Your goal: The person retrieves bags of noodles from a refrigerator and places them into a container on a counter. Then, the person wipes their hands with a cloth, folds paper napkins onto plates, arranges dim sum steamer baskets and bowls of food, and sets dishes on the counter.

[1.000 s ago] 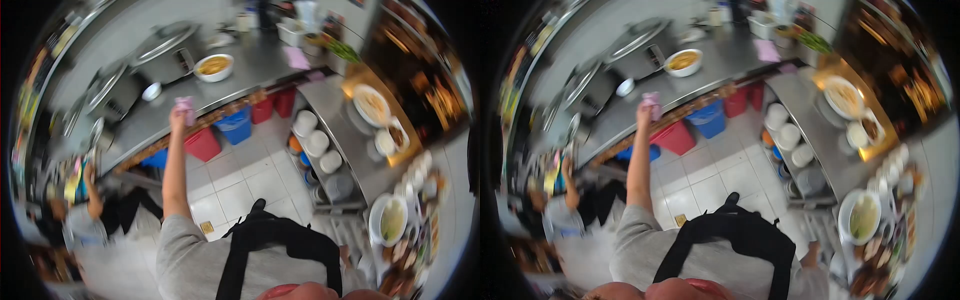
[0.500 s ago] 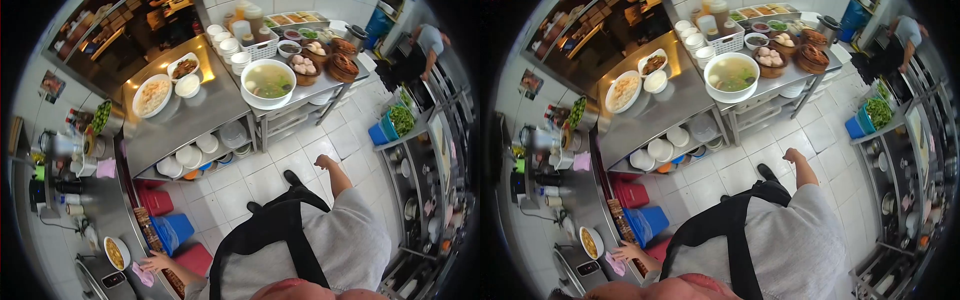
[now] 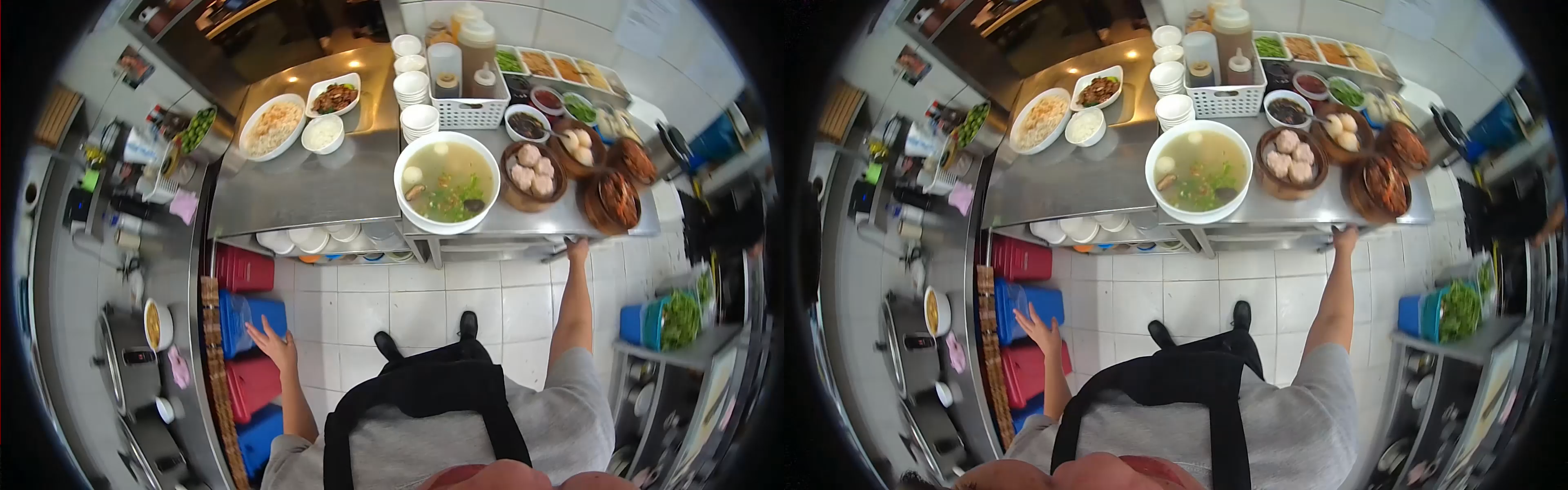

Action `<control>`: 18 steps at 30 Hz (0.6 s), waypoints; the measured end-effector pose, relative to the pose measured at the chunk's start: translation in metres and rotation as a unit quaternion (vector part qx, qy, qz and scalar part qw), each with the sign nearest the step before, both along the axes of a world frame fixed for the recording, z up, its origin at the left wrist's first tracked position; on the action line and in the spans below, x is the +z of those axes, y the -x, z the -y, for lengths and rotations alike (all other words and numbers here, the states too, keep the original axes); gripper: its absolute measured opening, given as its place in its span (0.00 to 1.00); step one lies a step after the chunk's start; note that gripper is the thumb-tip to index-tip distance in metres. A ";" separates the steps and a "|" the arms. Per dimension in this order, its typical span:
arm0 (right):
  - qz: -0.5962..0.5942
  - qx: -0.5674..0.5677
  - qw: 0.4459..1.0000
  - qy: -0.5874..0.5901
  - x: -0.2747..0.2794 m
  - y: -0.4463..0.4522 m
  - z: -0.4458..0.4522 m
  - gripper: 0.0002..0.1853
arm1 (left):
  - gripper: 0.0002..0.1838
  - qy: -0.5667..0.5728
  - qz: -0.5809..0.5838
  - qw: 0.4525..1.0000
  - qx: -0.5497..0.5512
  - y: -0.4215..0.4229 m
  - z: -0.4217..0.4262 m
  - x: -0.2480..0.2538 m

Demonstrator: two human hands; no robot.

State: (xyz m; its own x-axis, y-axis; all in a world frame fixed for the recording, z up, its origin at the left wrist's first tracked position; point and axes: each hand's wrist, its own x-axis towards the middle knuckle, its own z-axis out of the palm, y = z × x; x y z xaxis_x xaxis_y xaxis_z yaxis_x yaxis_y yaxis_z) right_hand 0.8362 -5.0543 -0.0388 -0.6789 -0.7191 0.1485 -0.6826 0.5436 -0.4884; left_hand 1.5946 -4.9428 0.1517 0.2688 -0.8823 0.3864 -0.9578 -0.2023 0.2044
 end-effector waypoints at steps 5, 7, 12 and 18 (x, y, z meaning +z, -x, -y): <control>-0.090 -0.009 0.996 -0.022 0.007 0.034 0.048 0.26 | 0.42 -0.051 0.001 0.999 0.014 0.057 -0.017 0.014; -0.079 -0.025 0.996 -0.043 0.004 0.030 0.060 0.26 | 0.43 -0.050 -0.003 0.999 0.011 0.067 -0.022 0.020; -0.077 -0.053 0.995 -0.040 0.006 0.025 0.078 0.27 | 0.43 -0.036 -0.020 0.998 0.056 0.087 -0.037 0.028; -0.070 -0.098 0.993 -0.016 0.004 0.026 0.079 0.27 | 0.43 -0.038 -0.037 0.994 0.090 0.094 -0.052 0.021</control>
State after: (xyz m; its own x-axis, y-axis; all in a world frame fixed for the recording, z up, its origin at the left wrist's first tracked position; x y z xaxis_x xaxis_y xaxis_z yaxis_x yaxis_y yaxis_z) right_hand 0.8106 -5.1333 -0.0345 -0.7805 -0.5813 0.2301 -0.6223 0.6867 -0.3757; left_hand 1.5002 -4.8904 0.1726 0.4509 -0.8429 0.2934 -0.8872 -0.3874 0.2506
